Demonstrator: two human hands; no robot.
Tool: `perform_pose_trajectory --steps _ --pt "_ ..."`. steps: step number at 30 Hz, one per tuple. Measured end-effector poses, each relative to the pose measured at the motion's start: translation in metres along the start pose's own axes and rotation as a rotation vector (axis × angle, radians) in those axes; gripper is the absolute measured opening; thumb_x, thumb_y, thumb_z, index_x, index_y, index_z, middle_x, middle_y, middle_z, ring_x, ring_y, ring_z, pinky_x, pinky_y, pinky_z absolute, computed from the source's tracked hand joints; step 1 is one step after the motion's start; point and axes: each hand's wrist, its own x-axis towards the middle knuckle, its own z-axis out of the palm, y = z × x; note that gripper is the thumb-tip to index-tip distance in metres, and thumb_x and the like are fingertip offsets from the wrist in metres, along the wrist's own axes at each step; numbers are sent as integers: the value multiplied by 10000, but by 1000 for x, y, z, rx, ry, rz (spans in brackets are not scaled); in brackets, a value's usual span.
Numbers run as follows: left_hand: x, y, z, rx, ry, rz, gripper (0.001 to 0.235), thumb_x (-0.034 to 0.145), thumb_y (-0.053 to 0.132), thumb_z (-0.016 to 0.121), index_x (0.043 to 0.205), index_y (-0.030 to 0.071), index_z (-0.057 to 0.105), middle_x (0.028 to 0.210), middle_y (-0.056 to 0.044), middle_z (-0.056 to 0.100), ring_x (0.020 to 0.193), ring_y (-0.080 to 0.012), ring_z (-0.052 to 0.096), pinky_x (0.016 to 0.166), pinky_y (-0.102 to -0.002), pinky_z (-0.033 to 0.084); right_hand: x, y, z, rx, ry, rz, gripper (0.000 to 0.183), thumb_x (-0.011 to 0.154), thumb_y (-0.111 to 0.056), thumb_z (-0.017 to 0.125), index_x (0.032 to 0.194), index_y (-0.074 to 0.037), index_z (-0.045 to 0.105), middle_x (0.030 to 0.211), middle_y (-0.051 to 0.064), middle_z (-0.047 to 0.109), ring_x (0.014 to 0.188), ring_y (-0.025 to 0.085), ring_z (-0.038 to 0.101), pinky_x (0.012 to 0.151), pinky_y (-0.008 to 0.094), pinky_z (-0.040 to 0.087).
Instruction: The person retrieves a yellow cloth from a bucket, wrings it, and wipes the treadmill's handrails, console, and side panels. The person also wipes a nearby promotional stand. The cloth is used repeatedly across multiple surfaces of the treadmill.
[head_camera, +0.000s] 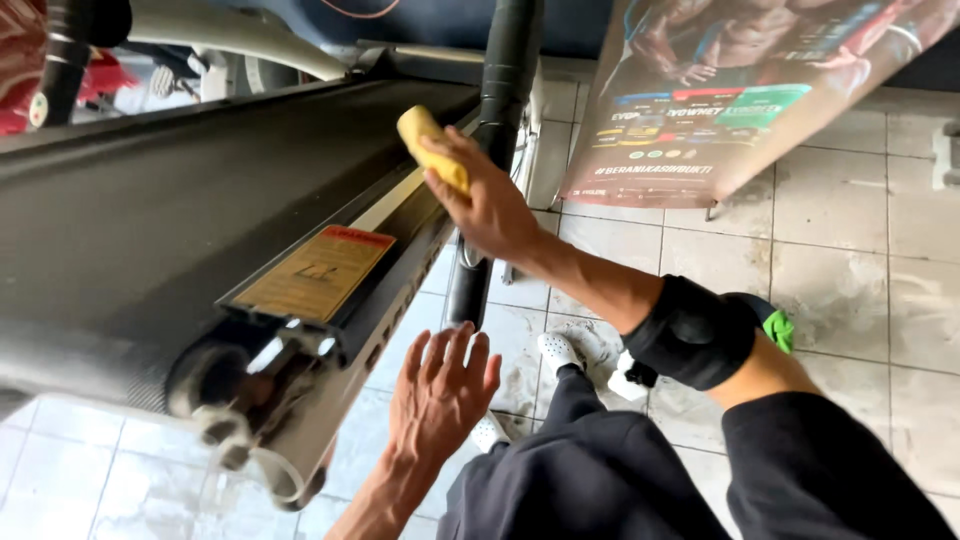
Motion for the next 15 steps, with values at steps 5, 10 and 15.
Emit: perform_pose_trajectory --steps 5,10,15 --pt "-50 -10 -29 -9 31 84 281 906 281 722 1044 37 707 1114 -127 709 1000 -269 676 935 -453 508 -13 -55 11 215 39 409 536 1104 -464 417 1542 -168 501 1248 178 663 1000 312 673 887 432 592" --pt "-87 -23 -32 -68 -25 132 255 944 275 713 1022 33 713 1122 -132 712 974 -244 670 929 -460 501 -46 -112 23 480 237 398 552 1130 -408 411 1586 -102 467 1202 205 547 1039 277 500 881 439 436" --pt "-95 -19 -41 -107 -9 162 267 936 272 703 1064 38 719 1103 -108 711 1007 -247 668 963 -465 498 -93 -185 23 343 249 200 581 1155 -339 402 1659 -88 258 1535 255 425 1393 347 395 1165 430 364"
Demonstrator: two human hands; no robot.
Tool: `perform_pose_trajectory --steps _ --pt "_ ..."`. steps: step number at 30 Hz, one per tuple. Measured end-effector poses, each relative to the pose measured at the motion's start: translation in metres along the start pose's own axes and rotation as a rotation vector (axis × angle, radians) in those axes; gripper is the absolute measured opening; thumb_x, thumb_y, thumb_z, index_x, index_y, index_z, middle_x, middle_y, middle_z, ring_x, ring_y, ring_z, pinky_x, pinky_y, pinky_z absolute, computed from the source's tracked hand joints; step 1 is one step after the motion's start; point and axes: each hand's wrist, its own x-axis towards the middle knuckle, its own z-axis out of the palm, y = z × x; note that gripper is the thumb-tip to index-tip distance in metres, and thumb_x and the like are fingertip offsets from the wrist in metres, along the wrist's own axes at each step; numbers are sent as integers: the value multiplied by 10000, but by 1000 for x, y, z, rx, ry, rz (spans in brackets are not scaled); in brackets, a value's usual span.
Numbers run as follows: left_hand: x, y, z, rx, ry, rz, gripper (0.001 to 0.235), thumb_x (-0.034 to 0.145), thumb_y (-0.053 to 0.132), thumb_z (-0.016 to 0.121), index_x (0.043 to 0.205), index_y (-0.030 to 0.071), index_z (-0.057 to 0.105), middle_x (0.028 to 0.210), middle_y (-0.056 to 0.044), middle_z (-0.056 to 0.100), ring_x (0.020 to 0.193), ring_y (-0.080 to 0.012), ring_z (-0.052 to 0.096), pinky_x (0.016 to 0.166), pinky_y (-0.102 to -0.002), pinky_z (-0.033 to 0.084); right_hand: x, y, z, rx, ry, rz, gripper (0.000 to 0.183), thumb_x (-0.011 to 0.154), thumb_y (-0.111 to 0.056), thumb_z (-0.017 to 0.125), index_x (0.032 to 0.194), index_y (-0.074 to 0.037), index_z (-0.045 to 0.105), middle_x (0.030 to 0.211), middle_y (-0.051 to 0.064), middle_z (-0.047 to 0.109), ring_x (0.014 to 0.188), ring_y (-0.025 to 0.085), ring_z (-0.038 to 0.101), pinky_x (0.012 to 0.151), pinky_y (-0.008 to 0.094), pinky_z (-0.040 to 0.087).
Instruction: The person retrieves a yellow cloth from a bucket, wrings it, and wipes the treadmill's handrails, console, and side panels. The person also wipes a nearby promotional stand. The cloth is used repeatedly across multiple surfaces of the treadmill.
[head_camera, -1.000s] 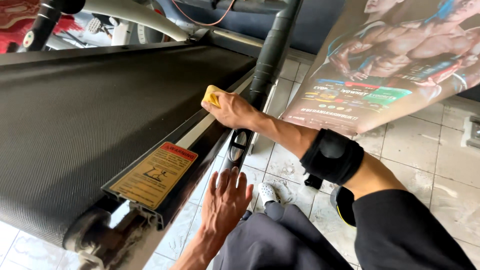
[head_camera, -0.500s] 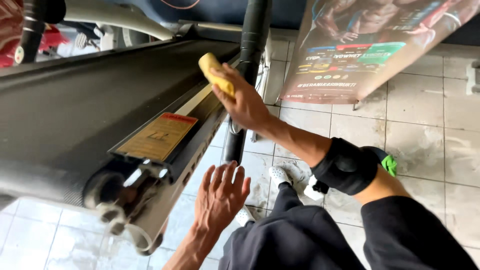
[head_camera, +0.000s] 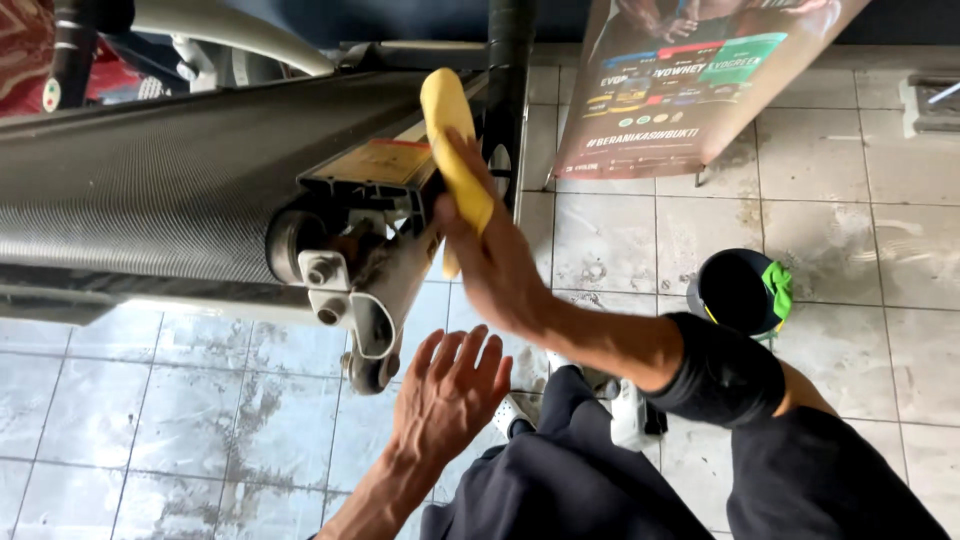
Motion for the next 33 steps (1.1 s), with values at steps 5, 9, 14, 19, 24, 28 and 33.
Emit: perform_pose_trajectory --steps 5,9,14,19,24,28,33 --pt "3 -8 6 -174 22 37 218 819 261 730 972 105 733 1078 -78 725 1085 -263 675 998 -477 485 -40 -10 -11 32 -163 59 733 1129 -286 433 1728 -88 60 1568 277 284 1409 425 284 1195 465 352" --pt "12 -4 8 -198 -6 62 252 824 242 764 958 30 732 942 -91 730 992 -271 665 906 -449 506 -46 28 -15 -236 -198 -328 741 1110 -139 565 1666 -9 94 1749 236 96 1657 407 138 1326 480 336" --pt "17 -2 10 -85 -129 68 150 913 192 741 875 48 727 761 -80 690 709 -215 626 682 -400 510 -39 73 -14 -351 -204 -439 769 1053 -73 652 1634 3 153 1702 249 152 1617 419 170 1272 464 415" --pt "9 1 15 -52 -140 118 219 915 229 716 818 34 695 759 -74 663 640 -209 595 642 -386 507 -26 84 -29 -598 -261 -471 745 888 63 623 1572 31 327 1640 199 326 1550 414 316 1177 407 504" --pt "7 5 7 -41 -104 141 207 910 226 708 827 37 696 778 -68 663 662 -203 613 631 -378 506 -32 52 -26 -501 -180 -326 662 968 66 634 1578 -60 411 1590 179 413 1460 354 482 1153 397 549" --pt "-2 1 8 -73 -115 148 205 908 222 707 812 43 688 779 -58 655 657 -192 612 626 -373 503 -42 33 -19 -437 -154 -346 745 913 94 645 1586 -103 394 1540 191 427 1379 351 544 1130 395 571" --pt "0 1 11 -81 -177 133 212 905 236 715 799 57 671 741 -54 635 664 -212 610 632 -385 498 -36 49 -25 -506 -176 -423 844 846 95 684 1596 -128 368 1516 176 438 1366 357 551 1130 386 571"
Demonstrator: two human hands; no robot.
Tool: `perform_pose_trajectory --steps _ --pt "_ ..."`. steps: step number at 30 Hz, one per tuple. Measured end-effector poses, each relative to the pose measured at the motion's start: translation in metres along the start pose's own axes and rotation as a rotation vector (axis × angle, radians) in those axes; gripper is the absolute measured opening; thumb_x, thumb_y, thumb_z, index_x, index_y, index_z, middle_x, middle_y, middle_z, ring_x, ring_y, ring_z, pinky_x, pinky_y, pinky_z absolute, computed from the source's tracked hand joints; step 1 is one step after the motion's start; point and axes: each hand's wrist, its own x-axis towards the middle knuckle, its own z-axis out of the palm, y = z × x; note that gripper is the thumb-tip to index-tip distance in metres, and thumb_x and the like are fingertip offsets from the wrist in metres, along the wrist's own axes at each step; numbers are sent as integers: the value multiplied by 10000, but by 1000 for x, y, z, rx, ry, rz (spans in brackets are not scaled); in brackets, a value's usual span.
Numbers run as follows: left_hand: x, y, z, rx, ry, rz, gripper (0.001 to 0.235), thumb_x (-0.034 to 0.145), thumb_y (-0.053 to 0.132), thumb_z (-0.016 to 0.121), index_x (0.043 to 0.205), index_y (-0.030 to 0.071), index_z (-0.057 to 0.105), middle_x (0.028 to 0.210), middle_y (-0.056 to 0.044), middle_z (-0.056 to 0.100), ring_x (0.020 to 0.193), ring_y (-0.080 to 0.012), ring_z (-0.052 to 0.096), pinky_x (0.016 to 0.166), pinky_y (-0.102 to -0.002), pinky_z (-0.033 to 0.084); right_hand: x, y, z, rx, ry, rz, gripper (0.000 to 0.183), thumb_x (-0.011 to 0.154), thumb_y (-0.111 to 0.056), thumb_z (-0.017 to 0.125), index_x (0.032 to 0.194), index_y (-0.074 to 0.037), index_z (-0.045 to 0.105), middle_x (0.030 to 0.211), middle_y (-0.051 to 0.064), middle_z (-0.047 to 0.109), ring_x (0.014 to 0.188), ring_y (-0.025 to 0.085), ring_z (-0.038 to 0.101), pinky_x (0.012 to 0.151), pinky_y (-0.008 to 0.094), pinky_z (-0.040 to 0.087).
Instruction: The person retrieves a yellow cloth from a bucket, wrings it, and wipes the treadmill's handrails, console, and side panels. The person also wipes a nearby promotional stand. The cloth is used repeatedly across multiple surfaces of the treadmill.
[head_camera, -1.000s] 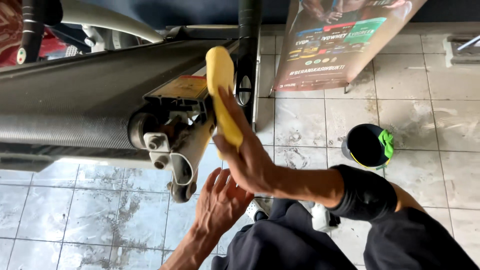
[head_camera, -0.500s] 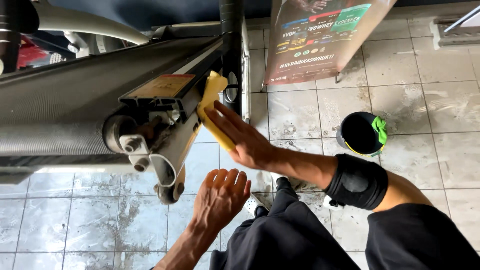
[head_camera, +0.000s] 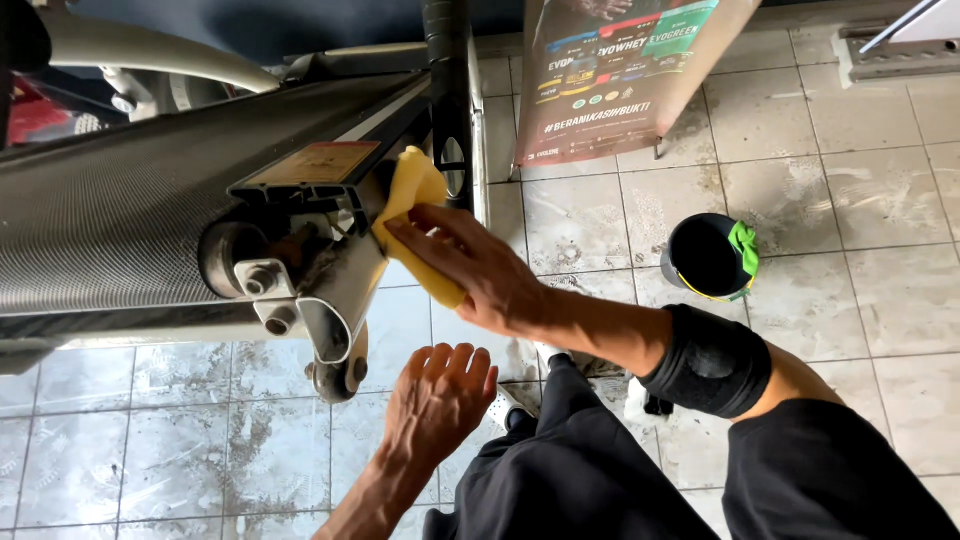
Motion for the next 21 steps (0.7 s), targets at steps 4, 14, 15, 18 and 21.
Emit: perform_pose_trajectory --steps 4,14,15,18,21 --pt "6 0 -5 22 69 -5 197 894 224 710 786 72 645 765 -48 624 701 -218 610 638 -381 487 5 19 -4 -1 -44 -7 892 806 92 717 1591 -131 354 1525 170 454 1355 358 563 1112 383 571" --pt "33 -2 23 52 46 -41 203 939 227 704 908 27 708 857 -83 717 628 -176 605 599 -356 497 1 97 13 6 -86 -38 738 842 35 743 1506 -120 461 1458 147 521 1268 349 615 1008 368 598" --pt "37 -1 22 44 12 -79 203 947 230 699 913 30 712 854 -85 723 635 -177 615 613 -358 509 0 109 14 4 -98 -17 733 841 51 712 1510 -111 460 1471 154 520 1260 346 623 1002 361 603" --pt "45 2 15 51 45 -125 197 928 236 696 914 40 714 852 -80 726 670 -180 635 643 -362 524 -1 124 15 69 -108 62 710 867 76 649 1529 -87 448 1498 161 523 1248 339 641 1000 353 608" --pt "55 3 10 63 25 -185 193 911 238 702 906 45 714 829 -72 713 665 -183 630 633 -366 519 16 94 8 197 -179 259 653 951 50 574 1566 -69 390 1558 148 472 1198 330 674 951 360 615"
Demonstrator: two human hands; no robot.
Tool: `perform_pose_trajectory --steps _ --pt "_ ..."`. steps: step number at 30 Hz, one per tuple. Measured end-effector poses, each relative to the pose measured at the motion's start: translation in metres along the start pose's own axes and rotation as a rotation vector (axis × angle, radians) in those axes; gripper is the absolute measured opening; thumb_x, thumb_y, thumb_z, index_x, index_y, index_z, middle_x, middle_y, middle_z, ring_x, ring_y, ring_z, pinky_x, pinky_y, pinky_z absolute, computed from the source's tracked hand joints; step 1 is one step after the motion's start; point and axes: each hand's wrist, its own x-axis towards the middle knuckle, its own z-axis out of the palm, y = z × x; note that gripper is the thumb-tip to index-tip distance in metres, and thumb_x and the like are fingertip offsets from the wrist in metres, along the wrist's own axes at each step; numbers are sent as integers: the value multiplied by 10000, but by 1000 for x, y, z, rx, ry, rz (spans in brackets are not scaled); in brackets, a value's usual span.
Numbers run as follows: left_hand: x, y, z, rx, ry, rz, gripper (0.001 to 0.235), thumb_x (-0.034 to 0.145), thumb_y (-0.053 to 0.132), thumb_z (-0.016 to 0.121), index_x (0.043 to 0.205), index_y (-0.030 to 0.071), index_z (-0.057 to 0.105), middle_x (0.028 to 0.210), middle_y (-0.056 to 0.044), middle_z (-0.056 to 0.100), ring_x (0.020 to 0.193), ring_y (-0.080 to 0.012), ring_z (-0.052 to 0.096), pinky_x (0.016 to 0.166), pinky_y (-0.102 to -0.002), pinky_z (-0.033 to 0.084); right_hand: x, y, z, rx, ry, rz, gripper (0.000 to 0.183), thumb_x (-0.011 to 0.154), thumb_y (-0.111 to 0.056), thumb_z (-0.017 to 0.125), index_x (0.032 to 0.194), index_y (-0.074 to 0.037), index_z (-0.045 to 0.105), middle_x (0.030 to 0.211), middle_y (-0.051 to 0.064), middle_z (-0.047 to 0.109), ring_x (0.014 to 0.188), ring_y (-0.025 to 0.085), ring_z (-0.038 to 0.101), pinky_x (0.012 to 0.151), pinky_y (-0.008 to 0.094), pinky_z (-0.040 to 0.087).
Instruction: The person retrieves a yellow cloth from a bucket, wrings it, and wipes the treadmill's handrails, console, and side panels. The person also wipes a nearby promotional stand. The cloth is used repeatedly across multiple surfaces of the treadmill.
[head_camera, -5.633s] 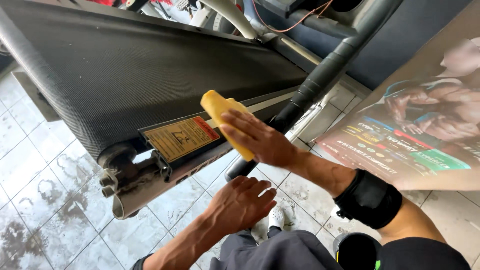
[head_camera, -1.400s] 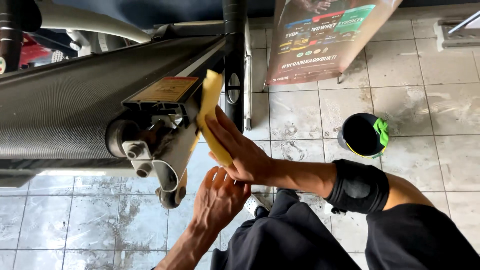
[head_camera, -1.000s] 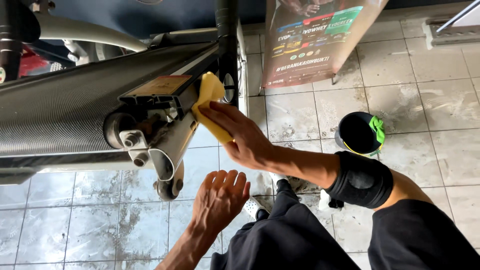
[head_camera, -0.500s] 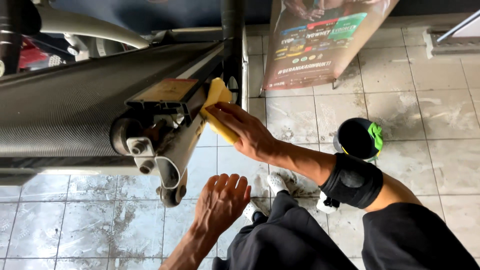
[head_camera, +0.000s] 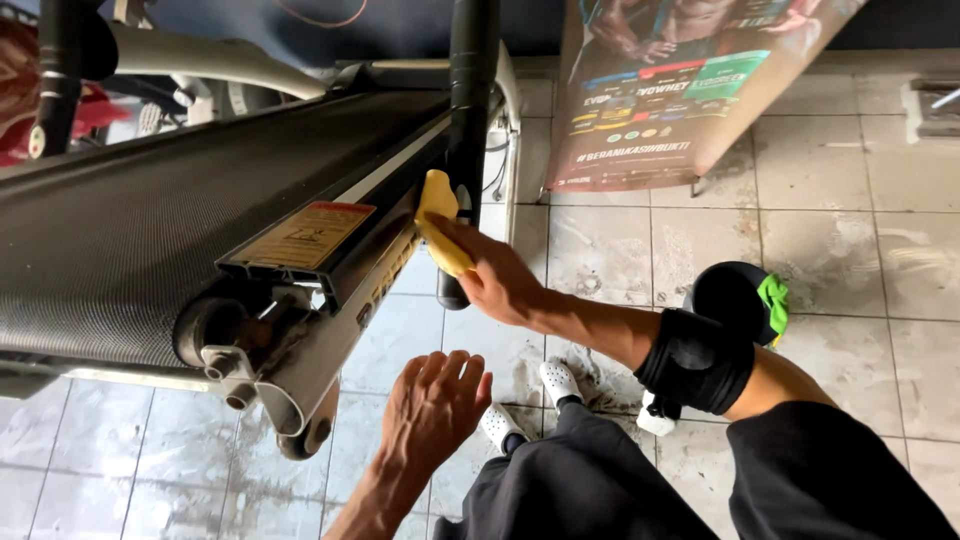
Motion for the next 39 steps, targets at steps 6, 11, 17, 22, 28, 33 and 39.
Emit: perform_pose_trajectory --steps 6,11,17,22,28,33,39 --pt "16 5 7 -18 22 -39 182 902 230 718 894 49 708 775 -54 661 630 -179 594 598 -369 495 -11 -26 -7 -4 -6 -116 774 866 75 573 1587 4 300 1617 246 363 1316 435 563 1035 438 550" --pt "27 5 15 -22 -19 -64 204 899 232 724 872 33 692 785 -63 627 642 -190 587 614 -374 491 -3 0 -7 -117 -19 -349 840 785 67 693 1550 14 350 1540 287 412 1331 421 554 1058 386 564" --pt "40 12 18 15 66 -45 196 897 240 707 839 56 673 805 -67 628 768 -233 622 705 -403 506 10 15 -22 -236 -46 -470 770 838 44 742 1523 18 391 1485 234 487 1314 360 584 1053 367 561" --pt "38 16 25 18 41 -38 197 930 232 698 878 42 695 794 -68 654 670 -187 589 679 -382 509 14 31 -17 -253 -7 -521 727 876 7 766 1512 -2 416 1451 184 527 1297 307 591 1052 361 564" --pt "37 20 27 19 3 -52 205 931 232 702 878 35 717 766 -71 663 571 -156 526 555 -350 459 16 66 -1 -328 -20 -466 781 839 5 758 1526 -13 388 1418 174 544 1267 308 605 1054 348 573" --pt "36 19 29 11 -32 -83 204 924 235 705 871 38 716 745 -61 656 557 -153 521 552 -348 459 23 67 -11 -402 -34 -448 769 840 -1 749 1520 -10 390 1430 186 541 1279 318 606 1031 350 575" --pt "28 10 32 6 -45 -163 194 905 239 712 877 48 722 745 -60 685 563 -153 545 527 -349 463 23 75 0 -431 -14 -465 719 859 -10 733 1492 59 399 1417 232 550 1296 341 587 1081 378 554"
